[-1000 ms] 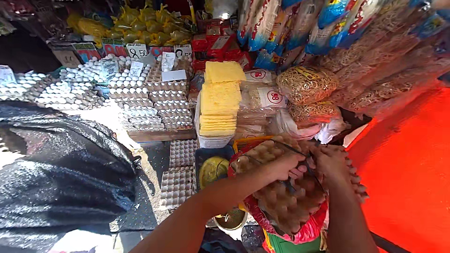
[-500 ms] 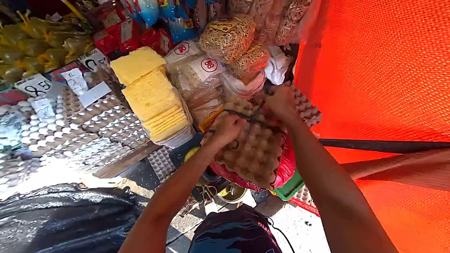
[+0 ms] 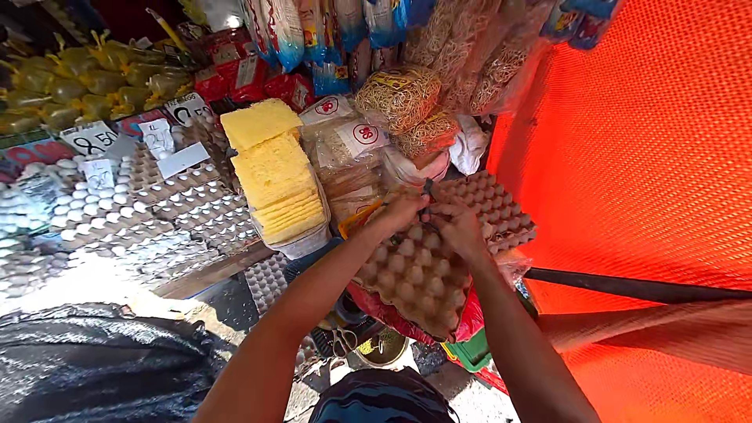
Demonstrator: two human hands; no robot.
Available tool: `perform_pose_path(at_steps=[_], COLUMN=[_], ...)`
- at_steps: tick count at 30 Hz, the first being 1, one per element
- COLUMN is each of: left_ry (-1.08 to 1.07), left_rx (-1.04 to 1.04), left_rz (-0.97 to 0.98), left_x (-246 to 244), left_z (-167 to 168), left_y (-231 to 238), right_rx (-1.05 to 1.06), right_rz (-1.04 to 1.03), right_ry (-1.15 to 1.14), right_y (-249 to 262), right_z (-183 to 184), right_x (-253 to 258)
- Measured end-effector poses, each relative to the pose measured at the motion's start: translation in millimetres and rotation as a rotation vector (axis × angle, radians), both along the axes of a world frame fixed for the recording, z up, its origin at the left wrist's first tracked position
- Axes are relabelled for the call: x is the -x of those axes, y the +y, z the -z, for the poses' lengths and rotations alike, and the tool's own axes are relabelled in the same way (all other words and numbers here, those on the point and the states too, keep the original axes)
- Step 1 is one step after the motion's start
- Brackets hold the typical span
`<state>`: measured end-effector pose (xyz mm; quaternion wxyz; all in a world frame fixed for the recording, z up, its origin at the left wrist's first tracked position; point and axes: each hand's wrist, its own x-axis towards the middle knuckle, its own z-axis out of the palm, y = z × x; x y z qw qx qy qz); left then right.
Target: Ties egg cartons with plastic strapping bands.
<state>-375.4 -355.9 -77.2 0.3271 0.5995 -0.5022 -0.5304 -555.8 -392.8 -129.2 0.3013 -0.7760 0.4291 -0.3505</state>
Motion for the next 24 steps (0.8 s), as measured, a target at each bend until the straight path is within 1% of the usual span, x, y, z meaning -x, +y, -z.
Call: perform_pose_path(at_steps=[2,4,6,8,10,12,14,15,17,19,20,21,22,23,24], left_ry=[0.031,0.042,0.04,0.036,0.055,0.081,0.089,0.013,-0.283,-0.596,-0.711,-0.766,-0.752,-0.656,-0.465], left_rx=[-0.161,-0.267,-0.294,-0.307,-0.328,-0.352,-0.292,-0.21,0.029,0.255,0.328,0.376,0.4,0.385,0.323], left_rz=[0.029,0.102,0.148,0.149,0.144,0.181,0.268,0.311,0.358,0.242,0.191,0.159,0.138,0.127,0.119], left_x=[-10.7,-20.1,-23.2,-24.7,-25.7,-25.2,-28.3,-30.5,-33.2,-24.8,-19.0,-13.6,-9.7,-8.0,-8.0], left_z=[5.7,9.0,6.9,6.1,7.4,5.0,4.9,6.3,9.2,12.2,12.3,14.0,16.9,18.9,19.7], left_y=[-11.5,-18.3,-19.5,-19.5,-18.9,-20.9,-21.8,-22.4,-23.9,-17.5,-11.7,-6.2,-2.0,0.6,2.9], right_rx=[0.107,0.104,0.062,0.093,0.137,0.118,-0.001,-0.046,-0.097,-0.118,-0.116,-0.094,-0.063,-0.016,0.015], right_rz=[-0.032,-0.081,-0.104,-0.099,-0.127,-0.101,-0.072,-0.057,-0.047,-0.065,-0.083,-0.101,-0.13,-0.166,-0.192], right_ry=[0.073,0.106,0.111,0.125,0.185,0.188,0.172,0.168,0.209,0.245,0.243,0.233,0.223,0.217,0.195], right_y=[-5.1,-8.2,-9.2,-6.5,-4.6,-6.1,-10.7,-12.8,-15.0,-14.9,-14.2,-14.2,-16.4,-20.2,-22.9], right_z=[-0.7,-1.7,-2.9,-3.9,-7.8,-8.3,-5.9,-5.2,-6.5,-12.6,-15.4,-15.2,-13.1,-9.8,-6.7], right_x=[-2.9,-4.3,-4.1,-5.4,-5.4,-5.1,-1.5,0.0,0.0,-2.7,-2.6,-1.2,1.6,4.7,7.7])
